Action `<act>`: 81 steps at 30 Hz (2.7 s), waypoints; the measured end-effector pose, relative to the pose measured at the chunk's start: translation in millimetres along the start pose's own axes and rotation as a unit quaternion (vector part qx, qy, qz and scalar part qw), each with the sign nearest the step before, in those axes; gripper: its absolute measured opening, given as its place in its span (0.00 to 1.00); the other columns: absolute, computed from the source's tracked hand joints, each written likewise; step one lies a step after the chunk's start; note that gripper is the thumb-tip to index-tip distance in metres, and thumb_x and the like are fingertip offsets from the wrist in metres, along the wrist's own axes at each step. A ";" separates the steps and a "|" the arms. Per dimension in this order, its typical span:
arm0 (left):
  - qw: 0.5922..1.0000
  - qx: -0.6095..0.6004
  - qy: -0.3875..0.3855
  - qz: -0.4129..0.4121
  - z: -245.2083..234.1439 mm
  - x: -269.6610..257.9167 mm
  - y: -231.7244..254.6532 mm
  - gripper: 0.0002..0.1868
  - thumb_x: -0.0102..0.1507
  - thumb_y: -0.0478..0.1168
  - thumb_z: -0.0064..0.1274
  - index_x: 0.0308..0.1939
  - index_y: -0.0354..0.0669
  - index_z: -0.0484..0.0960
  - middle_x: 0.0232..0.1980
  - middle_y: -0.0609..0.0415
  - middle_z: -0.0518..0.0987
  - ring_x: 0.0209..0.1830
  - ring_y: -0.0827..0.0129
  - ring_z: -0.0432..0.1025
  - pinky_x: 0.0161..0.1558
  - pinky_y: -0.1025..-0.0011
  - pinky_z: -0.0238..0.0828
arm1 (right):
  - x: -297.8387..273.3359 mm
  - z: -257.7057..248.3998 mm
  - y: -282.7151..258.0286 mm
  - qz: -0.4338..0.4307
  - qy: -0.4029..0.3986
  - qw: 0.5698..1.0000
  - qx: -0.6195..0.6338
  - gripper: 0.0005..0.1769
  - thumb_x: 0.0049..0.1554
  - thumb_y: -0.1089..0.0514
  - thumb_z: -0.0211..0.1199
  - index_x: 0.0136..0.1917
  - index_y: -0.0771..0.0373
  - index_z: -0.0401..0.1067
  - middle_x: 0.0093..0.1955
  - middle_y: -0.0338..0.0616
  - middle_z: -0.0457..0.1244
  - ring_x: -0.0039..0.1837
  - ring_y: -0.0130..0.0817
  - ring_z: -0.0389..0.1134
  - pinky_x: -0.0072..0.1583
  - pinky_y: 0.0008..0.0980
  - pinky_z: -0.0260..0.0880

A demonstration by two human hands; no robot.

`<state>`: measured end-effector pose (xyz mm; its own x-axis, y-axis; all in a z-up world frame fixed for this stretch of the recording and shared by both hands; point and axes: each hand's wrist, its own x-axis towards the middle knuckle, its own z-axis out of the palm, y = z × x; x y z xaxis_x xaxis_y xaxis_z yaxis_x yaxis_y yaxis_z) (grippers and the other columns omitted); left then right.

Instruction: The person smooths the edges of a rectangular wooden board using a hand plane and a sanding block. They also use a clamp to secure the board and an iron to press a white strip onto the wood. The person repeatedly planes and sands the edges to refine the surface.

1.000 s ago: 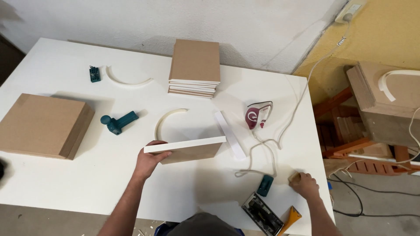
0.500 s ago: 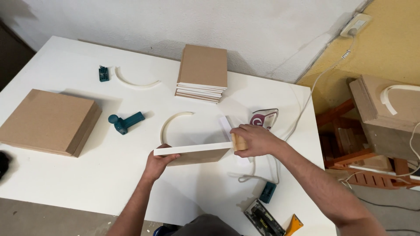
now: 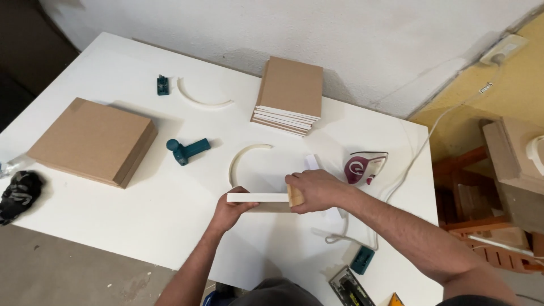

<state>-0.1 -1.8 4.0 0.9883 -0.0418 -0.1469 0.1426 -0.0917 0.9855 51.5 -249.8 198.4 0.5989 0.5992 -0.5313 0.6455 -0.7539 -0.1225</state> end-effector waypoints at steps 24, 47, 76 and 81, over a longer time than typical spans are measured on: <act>0.996 -0.052 -0.052 0.050 10.7 22.3 -65.3 0.17 0.55 0.40 0.73 0.45 0.42 0.87 0.43 0.50 0.86 0.46 0.64 0.76 0.51 0.61 0.72 | 58.5 -2.5 -81.9 -0.054 0.071 0.994 -0.057 0.37 0.55 0.37 0.60 0.68 0.61 0.62 0.55 0.51 0.65 0.57 0.52 0.69 0.53 0.46 0.72; 0.997 0.065 -0.022 -0.022 -13.8 9.1 -0.9 0.20 0.51 0.47 0.77 0.41 0.43 0.89 0.39 0.41 0.86 0.43 0.53 0.77 0.47 0.57 0.71 | -65.3 121.3 108.5 0.155 0.003 0.985 -0.078 0.42 0.48 0.40 0.69 0.69 0.60 0.62 0.56 0.51 0.68 0.58 0.53 0.70 0.55 0.49 0.72; 0.999 -0.004 -0.051 0.009 3.0 3.9 -30.9 0.18 0.55 0.45 0.75 0.44 0.44 0.88 0.43 0.49 0.87 0.46 0.63 0.78 0.48 0.63 0.73 | 48.4 -12.5 -85.5 -0.006 0.022 1.000 -0.005 0.38 0.54 0.41 0.63 0.71 0.62 0.61 0.56 0.52 0.66 0.55 0.50 0.70 0.51 0.45 0.72; 0.995 -0.047 -0.076 0.041 16.0 45.0 -128.4 0.20 0.58 0.39 0.71 0.52 0.39 0.86 0.50 0.45 0.86 0.51 0.59 0.77 0.54 0.59 0.74 | 70.5 -19.6 -104.1 -0.019 0.039 0.999 -0.003 0.40 0.53 0.39 0.64 0.70 0.62 0.60 0.56 0.53 0.66 0.56 0.50 0.71 0.50 0.46 0.73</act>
<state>25.1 -7.8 -130.5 0.9781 -0.1959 -0.0704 0.0741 0.0114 0.9972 35.8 -123.8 190.2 0.6093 0.6465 -0.4591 0.6710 -0.7289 -0.1359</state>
